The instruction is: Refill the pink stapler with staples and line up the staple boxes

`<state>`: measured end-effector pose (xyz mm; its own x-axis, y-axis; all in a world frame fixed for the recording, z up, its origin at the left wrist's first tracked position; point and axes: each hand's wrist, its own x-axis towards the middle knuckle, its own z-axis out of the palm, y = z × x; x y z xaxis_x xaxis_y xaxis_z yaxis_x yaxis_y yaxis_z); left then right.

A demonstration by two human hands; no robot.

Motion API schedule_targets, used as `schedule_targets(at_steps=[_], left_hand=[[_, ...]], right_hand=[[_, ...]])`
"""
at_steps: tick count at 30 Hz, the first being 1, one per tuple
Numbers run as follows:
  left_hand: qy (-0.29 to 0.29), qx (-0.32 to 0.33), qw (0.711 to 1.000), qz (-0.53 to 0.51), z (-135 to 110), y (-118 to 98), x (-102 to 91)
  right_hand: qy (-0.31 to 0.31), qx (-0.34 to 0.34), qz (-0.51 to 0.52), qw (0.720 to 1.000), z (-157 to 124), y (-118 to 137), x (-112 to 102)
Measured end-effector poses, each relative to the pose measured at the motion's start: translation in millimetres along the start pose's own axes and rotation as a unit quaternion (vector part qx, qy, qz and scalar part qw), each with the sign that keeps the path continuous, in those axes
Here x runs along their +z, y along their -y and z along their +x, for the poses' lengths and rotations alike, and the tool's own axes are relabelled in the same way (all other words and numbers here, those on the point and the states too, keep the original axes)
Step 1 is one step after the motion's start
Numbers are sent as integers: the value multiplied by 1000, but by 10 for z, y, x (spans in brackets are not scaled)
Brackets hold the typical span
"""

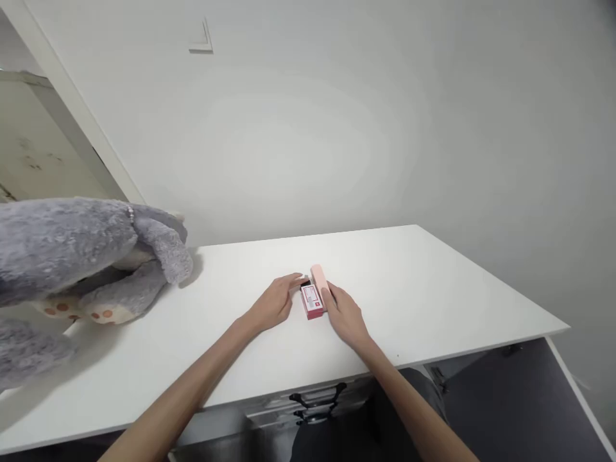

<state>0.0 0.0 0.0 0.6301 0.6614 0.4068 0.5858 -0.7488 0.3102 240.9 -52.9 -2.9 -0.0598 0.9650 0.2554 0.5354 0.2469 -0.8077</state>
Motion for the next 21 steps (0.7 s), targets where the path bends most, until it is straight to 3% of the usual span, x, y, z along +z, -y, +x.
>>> schedule_targets(at_steps=[8, 15, 21], left_hand=[[-33, -18, 999, -6, -79, -63, 21], [-70, -14, 997, -4, -131, -268, 16], [-50, -42, 997, -31, -120, -440, -40]], right_hand=[[-2, -15, -11, 1000, -25, 39, 1], [-14, -26, -8, 1000, -33, 7, 43], [-17, -22, -31, 999, -16, -55, 89]])
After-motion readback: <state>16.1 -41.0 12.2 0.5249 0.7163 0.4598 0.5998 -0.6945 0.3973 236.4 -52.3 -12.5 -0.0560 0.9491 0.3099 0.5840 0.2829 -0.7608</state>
